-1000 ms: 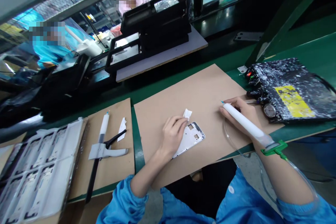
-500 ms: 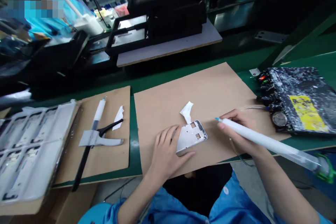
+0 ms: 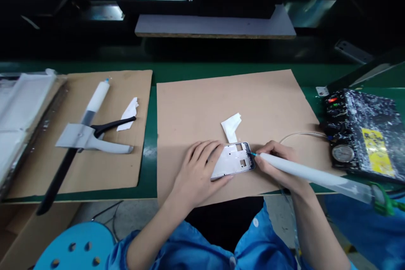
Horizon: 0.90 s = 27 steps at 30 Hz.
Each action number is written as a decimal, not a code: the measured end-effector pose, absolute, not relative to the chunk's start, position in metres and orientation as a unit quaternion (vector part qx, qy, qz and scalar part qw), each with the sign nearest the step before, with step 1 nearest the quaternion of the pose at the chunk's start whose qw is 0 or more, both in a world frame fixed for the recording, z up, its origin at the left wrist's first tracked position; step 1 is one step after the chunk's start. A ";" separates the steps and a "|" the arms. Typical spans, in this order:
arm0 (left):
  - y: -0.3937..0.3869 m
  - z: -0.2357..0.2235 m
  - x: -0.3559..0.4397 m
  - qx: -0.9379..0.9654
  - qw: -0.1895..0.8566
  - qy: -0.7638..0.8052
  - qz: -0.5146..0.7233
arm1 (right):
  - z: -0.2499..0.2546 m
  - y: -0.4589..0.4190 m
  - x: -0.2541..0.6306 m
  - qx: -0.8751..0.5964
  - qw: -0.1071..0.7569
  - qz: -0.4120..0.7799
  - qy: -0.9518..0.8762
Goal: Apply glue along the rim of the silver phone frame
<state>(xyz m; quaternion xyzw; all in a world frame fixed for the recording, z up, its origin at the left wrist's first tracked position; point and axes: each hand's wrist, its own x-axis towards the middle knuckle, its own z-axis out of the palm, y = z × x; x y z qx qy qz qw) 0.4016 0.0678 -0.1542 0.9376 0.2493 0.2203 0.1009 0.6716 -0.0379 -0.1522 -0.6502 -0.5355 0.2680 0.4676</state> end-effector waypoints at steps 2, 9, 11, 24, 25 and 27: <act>0.068 -0.155 0.402 0.937 0.107 0.249 0.222 | -0.150 -0.038 0.671 -0.649 0.471 0.260 -0.539; 0.068 -0.153 0.403 0.937 0.105 0.249 0.221 | -0.151 -0.038 0.672 -0.648 0.471 0.244 -0.546; 0.068 -0.154 0.402 0.937 0.104 0.249 0.221 | -0.150 -0.038 0.672 -0.657 0.464 0.240 -0.544; 0.067 -0.152 0.404 0.938 0.106 0.249 0.217 | -0.149 -0.040 0.670 -0.676 0.441 0.234 -0.543; 0.067 -0.152 0.404 0.938 0.106 0.249 0.218 | -0.149 -0.040 0.670 -0.676 0.440 0.232 -0.544; 0.067 -0.152 0.404 0.937 0.105 0.249 0.222 | -0.149 -0.041 0.671 -0.674 0.439 0.227 -0.548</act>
